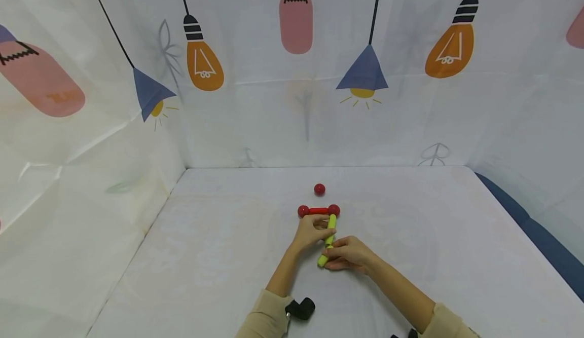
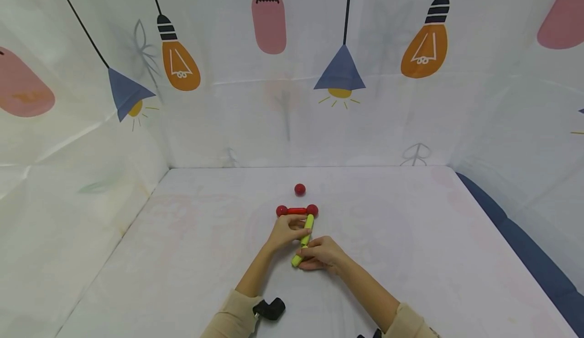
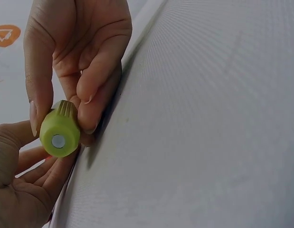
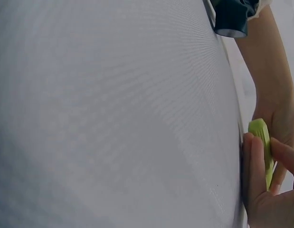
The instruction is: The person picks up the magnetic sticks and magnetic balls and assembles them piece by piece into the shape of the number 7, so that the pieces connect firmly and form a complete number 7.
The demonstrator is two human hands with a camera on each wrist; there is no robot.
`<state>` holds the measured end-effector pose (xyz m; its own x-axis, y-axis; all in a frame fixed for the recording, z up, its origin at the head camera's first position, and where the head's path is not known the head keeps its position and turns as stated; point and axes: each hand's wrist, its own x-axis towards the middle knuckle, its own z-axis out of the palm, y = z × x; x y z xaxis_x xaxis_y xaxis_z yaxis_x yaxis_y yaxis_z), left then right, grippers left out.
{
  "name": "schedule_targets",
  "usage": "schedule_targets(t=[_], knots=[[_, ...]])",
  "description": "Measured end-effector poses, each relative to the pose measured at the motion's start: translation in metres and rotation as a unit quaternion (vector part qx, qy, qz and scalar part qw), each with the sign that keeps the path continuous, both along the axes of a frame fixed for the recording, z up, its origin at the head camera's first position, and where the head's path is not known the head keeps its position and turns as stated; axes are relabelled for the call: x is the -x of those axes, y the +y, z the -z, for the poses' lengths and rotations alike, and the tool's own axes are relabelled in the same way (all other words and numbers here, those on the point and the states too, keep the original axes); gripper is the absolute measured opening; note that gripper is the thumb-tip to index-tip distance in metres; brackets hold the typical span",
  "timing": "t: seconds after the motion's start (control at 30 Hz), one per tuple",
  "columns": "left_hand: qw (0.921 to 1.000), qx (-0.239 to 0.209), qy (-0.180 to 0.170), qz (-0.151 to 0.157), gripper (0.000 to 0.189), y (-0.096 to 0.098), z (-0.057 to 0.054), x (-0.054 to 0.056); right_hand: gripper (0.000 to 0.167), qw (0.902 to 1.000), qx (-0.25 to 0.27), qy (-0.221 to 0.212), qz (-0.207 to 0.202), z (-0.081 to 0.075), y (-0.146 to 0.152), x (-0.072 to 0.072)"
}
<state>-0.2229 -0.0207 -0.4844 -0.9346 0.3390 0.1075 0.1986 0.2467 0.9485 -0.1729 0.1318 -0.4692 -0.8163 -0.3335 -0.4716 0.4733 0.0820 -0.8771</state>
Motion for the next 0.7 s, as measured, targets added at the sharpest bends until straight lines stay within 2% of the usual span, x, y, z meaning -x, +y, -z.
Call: schedule_targets(t=[0.1, 0.33, 0.53, 0.7], knots=[[1.0, -0.004, 0.001, 0.0, 0.039, 0.0, 0.004, 0.002, 0.029, 1.0, -0.006, 0.006, -0.005, -0.001, 0.002, 0.0], [1.0, 0.008, -0.003, -0.003, 0.04, 0.0, 0.004, 0.002, 0.034, 0.9989, -0.033, 0.027, -0.02, -0.004, 0.013, -0.001], [1.0, 0.005, 0.002, -0.001, 0.04, 0.0, 0.005, 0.003, 0.034, 0.9985, -0.028, 0.048, -0.004, -0.004, 0.025, 0.003], [1.0, 0.002, 0.005, 0.001, 0.04, 0.0, 0.007, 0.004, 0.029, 0.9972, -0.017, 0.072, 0.012, -0.004, 0.042, 0.012]])
